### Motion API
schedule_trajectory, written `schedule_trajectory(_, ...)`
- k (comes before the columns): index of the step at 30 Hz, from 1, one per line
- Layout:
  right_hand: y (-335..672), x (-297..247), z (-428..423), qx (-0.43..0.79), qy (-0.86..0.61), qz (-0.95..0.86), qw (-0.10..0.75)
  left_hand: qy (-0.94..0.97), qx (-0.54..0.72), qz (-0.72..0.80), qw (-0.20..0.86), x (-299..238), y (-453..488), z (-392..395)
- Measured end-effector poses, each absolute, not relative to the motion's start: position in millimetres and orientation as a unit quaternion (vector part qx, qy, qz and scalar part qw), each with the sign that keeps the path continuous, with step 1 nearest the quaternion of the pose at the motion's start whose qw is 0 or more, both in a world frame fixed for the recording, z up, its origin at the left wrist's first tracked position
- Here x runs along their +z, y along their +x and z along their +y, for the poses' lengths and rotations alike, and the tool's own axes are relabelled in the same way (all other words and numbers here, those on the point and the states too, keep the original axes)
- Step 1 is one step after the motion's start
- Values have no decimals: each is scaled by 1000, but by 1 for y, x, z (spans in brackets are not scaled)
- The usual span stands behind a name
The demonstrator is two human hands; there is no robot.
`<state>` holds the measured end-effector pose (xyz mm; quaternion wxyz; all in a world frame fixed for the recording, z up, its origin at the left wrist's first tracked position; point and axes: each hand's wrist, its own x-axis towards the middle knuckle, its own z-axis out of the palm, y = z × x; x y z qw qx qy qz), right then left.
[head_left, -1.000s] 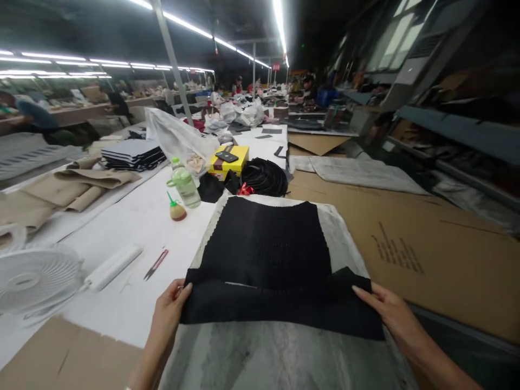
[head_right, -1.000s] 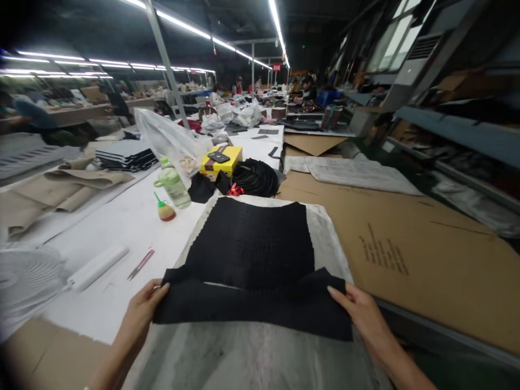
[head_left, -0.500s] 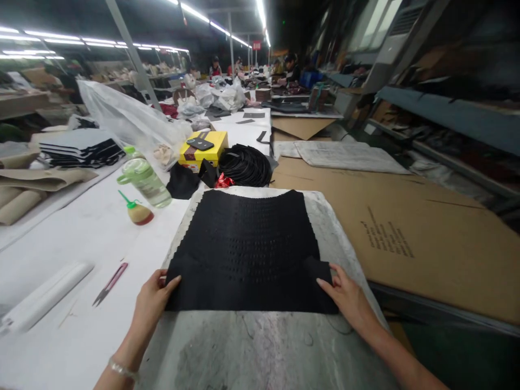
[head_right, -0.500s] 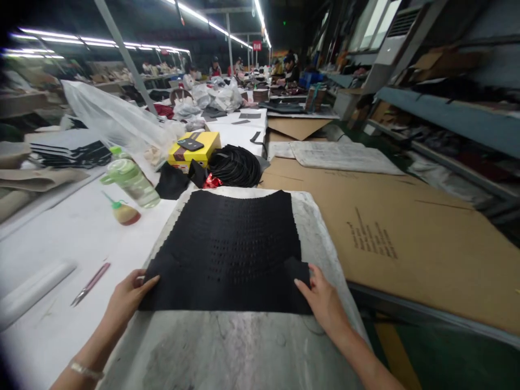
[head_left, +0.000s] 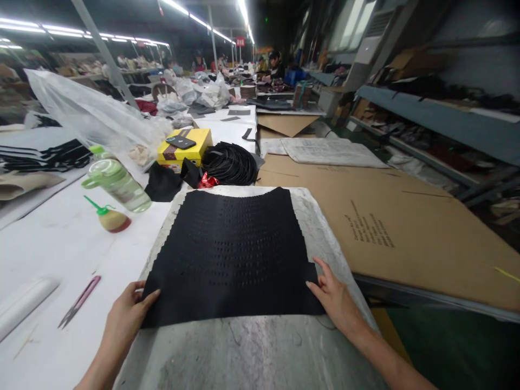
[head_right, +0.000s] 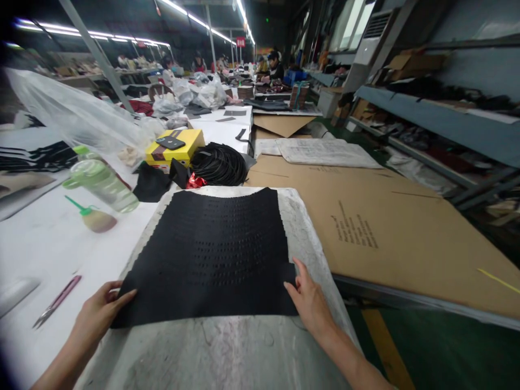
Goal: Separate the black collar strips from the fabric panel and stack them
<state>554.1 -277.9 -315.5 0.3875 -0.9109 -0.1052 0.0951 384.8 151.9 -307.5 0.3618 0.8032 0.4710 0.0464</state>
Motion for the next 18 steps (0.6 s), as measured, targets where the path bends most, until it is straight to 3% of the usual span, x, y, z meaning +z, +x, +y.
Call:
schedule_trajectory(8,556,-324,-279,89,-913,-107,384,808,61,472,348,-311,386,155)
schedule_trajectory(13,558,-338,-286,83,-918,-90,379,782,115,443,423,-306,386,143)
schedule_trajectory(18,567,-357,-292,97,-911,-76,393,777,139,448,420,-313,385,144)
